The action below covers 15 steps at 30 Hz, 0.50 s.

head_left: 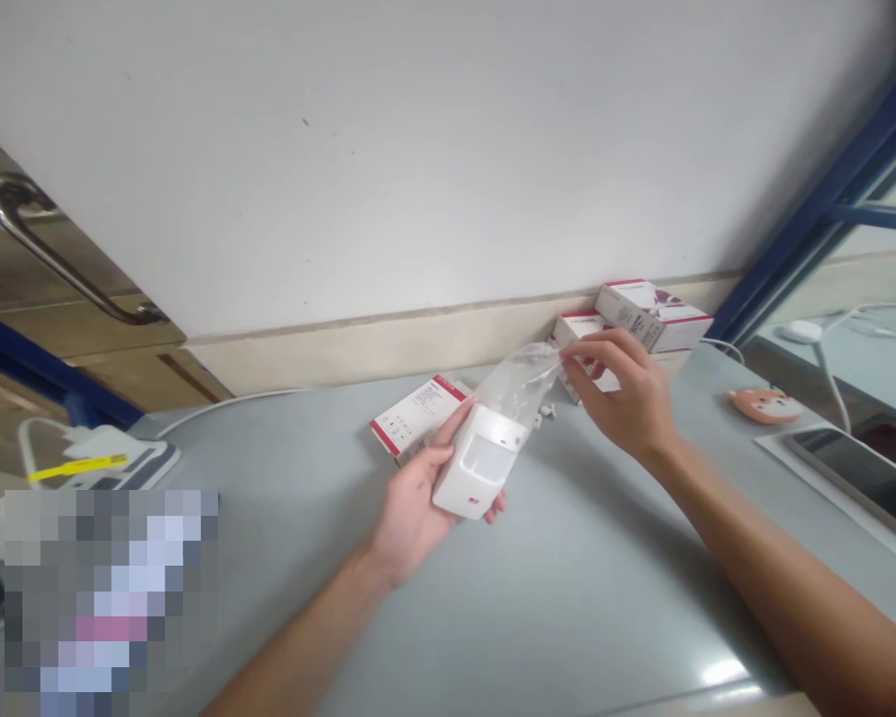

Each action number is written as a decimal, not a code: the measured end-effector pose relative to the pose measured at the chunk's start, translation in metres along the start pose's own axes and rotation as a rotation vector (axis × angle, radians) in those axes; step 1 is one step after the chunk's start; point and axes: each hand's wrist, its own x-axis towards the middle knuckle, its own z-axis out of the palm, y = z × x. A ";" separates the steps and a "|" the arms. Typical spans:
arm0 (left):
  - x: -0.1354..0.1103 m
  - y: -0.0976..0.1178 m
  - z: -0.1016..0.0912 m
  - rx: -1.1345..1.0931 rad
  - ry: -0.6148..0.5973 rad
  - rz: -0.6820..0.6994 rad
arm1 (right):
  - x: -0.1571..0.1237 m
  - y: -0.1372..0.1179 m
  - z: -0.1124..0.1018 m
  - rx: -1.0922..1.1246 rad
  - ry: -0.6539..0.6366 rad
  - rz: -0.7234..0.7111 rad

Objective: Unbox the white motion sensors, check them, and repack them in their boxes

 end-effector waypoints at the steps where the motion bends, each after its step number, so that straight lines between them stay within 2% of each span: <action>1: 0.000 -0.001 0.000 0.010 -0.009 -0.006 | 0.000 -0.001 0.000 0.011 0.001 -0.007; 10: -0.004 0.002 0.001 0.055 0.031 0.052 | 0.004 -0.004 -0.004 0.046 0.059 0.022; 15: -0.004 0.000 0.000 0.061 -0.004 0.025 | 0.003 -0.005 -0.003 0.055 0.035 -0.004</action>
